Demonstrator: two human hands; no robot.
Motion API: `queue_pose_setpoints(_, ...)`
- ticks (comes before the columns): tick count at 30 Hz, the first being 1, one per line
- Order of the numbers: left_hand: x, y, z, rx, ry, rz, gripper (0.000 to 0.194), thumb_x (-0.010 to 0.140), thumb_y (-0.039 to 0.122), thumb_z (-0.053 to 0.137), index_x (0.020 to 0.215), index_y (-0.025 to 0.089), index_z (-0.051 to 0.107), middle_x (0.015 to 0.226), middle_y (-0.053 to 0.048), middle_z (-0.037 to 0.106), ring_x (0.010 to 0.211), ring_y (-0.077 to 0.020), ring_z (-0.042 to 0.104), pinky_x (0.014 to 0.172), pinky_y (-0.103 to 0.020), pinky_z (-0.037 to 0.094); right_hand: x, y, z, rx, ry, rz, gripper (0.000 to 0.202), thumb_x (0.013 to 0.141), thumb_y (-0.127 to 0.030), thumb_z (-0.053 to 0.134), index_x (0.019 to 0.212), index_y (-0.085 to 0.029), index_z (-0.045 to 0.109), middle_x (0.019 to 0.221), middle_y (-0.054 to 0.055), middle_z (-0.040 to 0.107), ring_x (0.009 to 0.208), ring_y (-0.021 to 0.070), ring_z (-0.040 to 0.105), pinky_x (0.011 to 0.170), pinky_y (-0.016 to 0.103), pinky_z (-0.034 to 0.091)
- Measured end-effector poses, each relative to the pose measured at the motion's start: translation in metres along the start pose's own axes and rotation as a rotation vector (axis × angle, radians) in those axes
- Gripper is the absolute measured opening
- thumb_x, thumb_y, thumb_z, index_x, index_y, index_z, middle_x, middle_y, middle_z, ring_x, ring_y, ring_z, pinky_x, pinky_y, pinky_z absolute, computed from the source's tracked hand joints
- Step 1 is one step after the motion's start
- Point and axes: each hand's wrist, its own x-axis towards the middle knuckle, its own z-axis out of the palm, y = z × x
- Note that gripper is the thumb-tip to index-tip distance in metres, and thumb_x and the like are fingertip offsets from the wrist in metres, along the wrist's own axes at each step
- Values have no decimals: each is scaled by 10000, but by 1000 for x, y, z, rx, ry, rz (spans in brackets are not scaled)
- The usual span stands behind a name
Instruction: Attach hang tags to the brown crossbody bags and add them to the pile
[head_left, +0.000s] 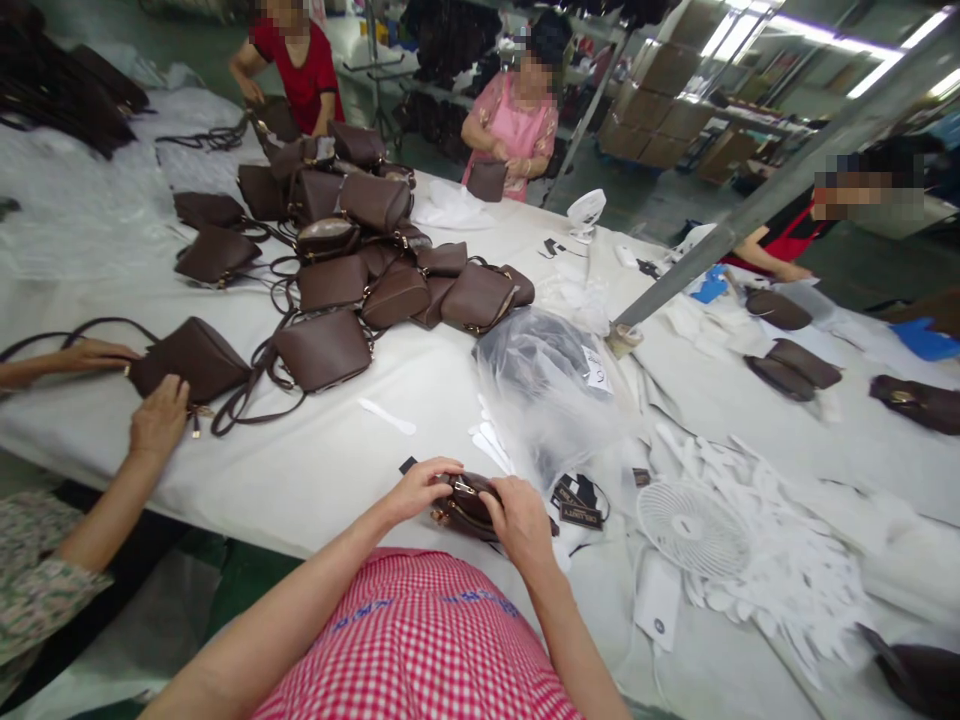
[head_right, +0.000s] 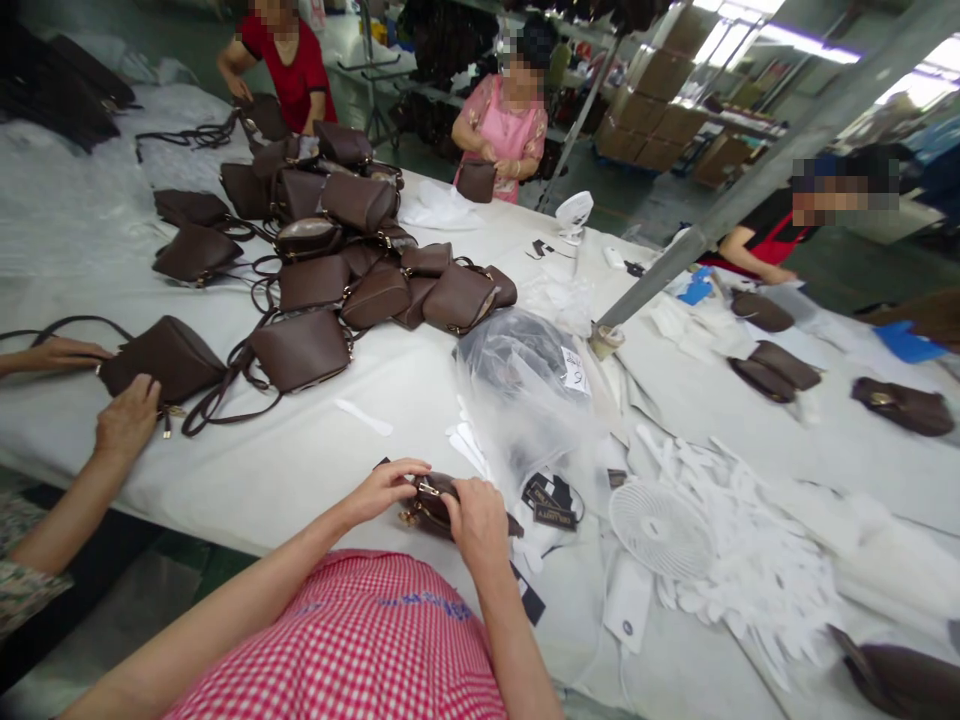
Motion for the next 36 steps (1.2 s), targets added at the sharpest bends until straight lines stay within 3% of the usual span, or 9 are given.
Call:
queue_pose_setpoints(2, -1, -3, -4, -57, -44, 11, 273, 755, 176, 608, 1008, 194, 710, 1155, -65, 662, 1097, -210, 573, 1017, -378, 399, 1, -8, 6, 2, -23, 23, 200, 910, -338, 487, 890, -206, 636, 777, 72, 601, 753, 232, 531, 713, 343, 376)
queue_pose_setpoints(5, -1, -8, -9, -190, -129, -24, 286, 743, 215, 644, 1016, 191, 723, 1140, -71, 675, 1099, -225, 579, 1036, -393, 374, -2, -11, 12, 65, -48, 32, 176, 903, -298, 485, 887, -206, 634, 787, 67, 608, 754, 223, 533, 711, 333, 381)
queue_pose_setpoints(9, 2, -13, -9, -304, -120, -77, 289, 715, 244, 682, 994, 183, 719, 1127, -70, 670, 1082, -225, 568, 1010, -379, 379, -1, -10, 12, 267, -45, 76, 198, 892, -230, 444, 929, -209, 637, 852, 58, 641, 803, 205, 561, 742, 323, 419)
queue_pose_setpoints(13, 14, -15, -7, -398, -199, -186, 324, 628, 223, 721, 941, 154, 676, 962, -41, 662, 873, -169, 578, 793, -288, 449, 5, -11, 10, 382, -70, 102, 196, 859, -194, 453, 871, -211, 648, 812, 32, 640, 783, 180, 579, 723, 297, 433)
queue_pose_setpoints(18, 28, -5, -3, -308, -317, -314, 295, 574, 163, 688, 861, 152, 623, 701, 35, 556, 617, -92, 474, 551, -198, 347, 3, -17, 5, 364, -83, 117, 147, 859, -240, 480, 866, -202, 622, 814, 37, 636, 781, 188, 576, 730, 309, 420)
queue_pose_setpoints(24, 22, 1, 14, -335, -339, -307, 278, 563, 158, 686, 825, 147, 592, 665, 51, 521, 591, -80, 447, 534, -194, 317, -12, -28, -1, 55, -5, 221, 106, 840, -313, 558, 844, -217, 603, 780, 48, 656, 738, 224, 579, 692, 332, 365)
queue_pose_setpoints(30, 9, -3, 32, -357, -331, -222, 299, 578, 162, 714, 832, 150, 557, 614, 73, 469, 585, -80, 425, 548, -200, 314, -22, -30, -9, 166, -70, 289, 95, 781, -202, 554, 870, -225, 580, 818, 20, 678, 767, 209, 607, 722, 316, 374)
queue_pose_setpoints(36, 2, -2, 51, -286, -246, -122, 285, 626, 182, 710, 854, 164, 540, 685, 59, 454, 616, -89, 406, 563, -207, 307, -29, -38, -20, 119, -58, 388, 238, 705, -75, 477, 849, -220, 599, 800, 5, 677, 778, 196, 593, 777, 322, 344)
